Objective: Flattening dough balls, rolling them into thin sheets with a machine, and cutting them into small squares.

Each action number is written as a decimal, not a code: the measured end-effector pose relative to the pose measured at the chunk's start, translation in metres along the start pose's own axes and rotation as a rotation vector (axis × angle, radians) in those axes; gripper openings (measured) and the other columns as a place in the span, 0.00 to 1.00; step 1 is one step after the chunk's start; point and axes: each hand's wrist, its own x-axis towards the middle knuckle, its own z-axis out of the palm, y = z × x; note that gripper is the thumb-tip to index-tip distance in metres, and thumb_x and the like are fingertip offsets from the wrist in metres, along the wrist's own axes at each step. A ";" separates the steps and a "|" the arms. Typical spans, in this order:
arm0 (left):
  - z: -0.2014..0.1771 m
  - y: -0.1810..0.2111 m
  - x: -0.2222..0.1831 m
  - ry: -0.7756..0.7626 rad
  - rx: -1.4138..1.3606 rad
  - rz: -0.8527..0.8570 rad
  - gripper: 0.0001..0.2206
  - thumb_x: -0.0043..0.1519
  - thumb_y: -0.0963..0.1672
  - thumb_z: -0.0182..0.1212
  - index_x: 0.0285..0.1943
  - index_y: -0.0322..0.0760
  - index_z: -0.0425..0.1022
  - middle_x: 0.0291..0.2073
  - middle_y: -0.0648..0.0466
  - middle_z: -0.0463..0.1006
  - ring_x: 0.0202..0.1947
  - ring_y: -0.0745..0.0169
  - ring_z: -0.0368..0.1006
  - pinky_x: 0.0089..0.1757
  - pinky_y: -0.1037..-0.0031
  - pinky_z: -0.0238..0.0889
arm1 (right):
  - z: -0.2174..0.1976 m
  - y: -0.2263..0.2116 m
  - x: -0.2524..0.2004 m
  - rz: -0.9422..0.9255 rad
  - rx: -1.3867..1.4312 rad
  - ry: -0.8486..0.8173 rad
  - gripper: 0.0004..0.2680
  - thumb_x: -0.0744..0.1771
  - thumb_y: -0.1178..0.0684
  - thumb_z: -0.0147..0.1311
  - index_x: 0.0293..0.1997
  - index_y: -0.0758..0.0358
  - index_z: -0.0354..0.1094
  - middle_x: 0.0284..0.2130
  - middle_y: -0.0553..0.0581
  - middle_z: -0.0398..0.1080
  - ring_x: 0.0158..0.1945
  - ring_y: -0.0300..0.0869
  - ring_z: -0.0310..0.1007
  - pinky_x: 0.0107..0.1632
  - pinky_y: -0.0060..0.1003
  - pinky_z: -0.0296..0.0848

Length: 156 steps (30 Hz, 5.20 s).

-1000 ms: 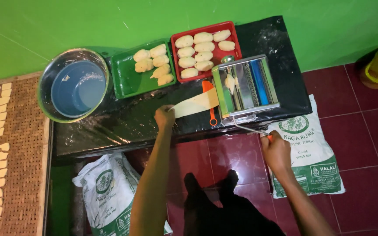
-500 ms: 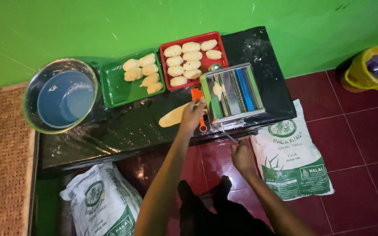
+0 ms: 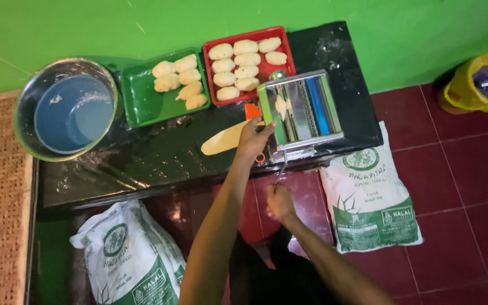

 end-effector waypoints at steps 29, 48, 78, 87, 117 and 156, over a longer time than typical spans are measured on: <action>0.026 -0.012 0.027 -0.106 -0.592 -0.007 0.28 0.54 0.40 0.62 0.65 0.25 0.62 0.34 0.47 0.65 0.05 0.58 0.64 0.11 0.72 0.62 | -0.119 -0.109 -0.125 -0.087 0.482 0.038 0.08 0.66 0.58 0.49 0.25 0.69 0.63 0.08 0.56 0.53 0.04 0.42 0.52 0.06 0.35 0.52; 0.034 0.020 0.013 -0.012 -0.624 -0.155 0.32 0.40 0.37 0.60 0.60 0.31 0.65 0.40 0.50 0.67 0.47 0.48 0.66 0.49 0.57 0.62 | -0.134 -0.022 -0.046 -0.080 -0.296 0.324 0.13 0.67 0.48 0.48 0.48 0.67 0.73 0.34 0.77 0.77 0.49 0.70 0.76 0.52 0.62 0.72; 0.026 0.024 0.030 -0.102 -0.881 -0.352 0.38 0.62 0.66 0.42 0.57 0.32 0.74 0.50 0.50 0.77 0.42 0.68 0.70 0.41 0.79 0.62 | -0.016 -0.082 -0.074 0.055 0.165 -0.311 0.15 0.71 0.45 0.47 0.35 0.71 0.65 0.19 0.61 0.71 0.17 0.44 0.69 0.23 0.37 0.71; 0.025 0.035 0.030 -0.121 -0.852 -0.339 0.38 0.63 0.65 0.36 0.60 0.36 0.73 0.66 0.44 0.71 0.57 0.56 0.68 0.56 0.72 0.56 | -0.088 -0.063 -0.084 -0.168 0.538 -0.411 0.09 0.71 0.54 0.43 0.42 0.70 0.66 0.19 0.59 0.68 0.15 0.45 0.69 0.18 0.41 0.75; 0.055 0.016 0.024 0.683 -0.124 -0.246 0.31 0.48 0.61 0.71 0.58 0.53 0.78 0.52 0.48 0.81 0.58 0.50 0.75 0.57 0.66 0.67 | -0.182 -0.180 0.067 -0.864 -0.978 0.385 0.07 0.68 0.46 0.55 0.49 0.40 0.78 0.45 0.56 0.68 0.49 0.59 0.74 0.48 0.52 0.79; -0.201 0.117 -0.114 0.678 -0.078 0.133 0.15 0.63 0.43 0.58 0.54 0.28 0.81 0.45 0.32 0.81 0.49 0.43 0.77 0.52 0.55 0.67 | 0.039 -0.119 0.022 -0.314 0.423 0.006 0.05 0.63 0.62 0.58 0.39 0.67 0.69 0.32 0.62 0.74 0.33 0.45 0.76 0.37 0.38 0.77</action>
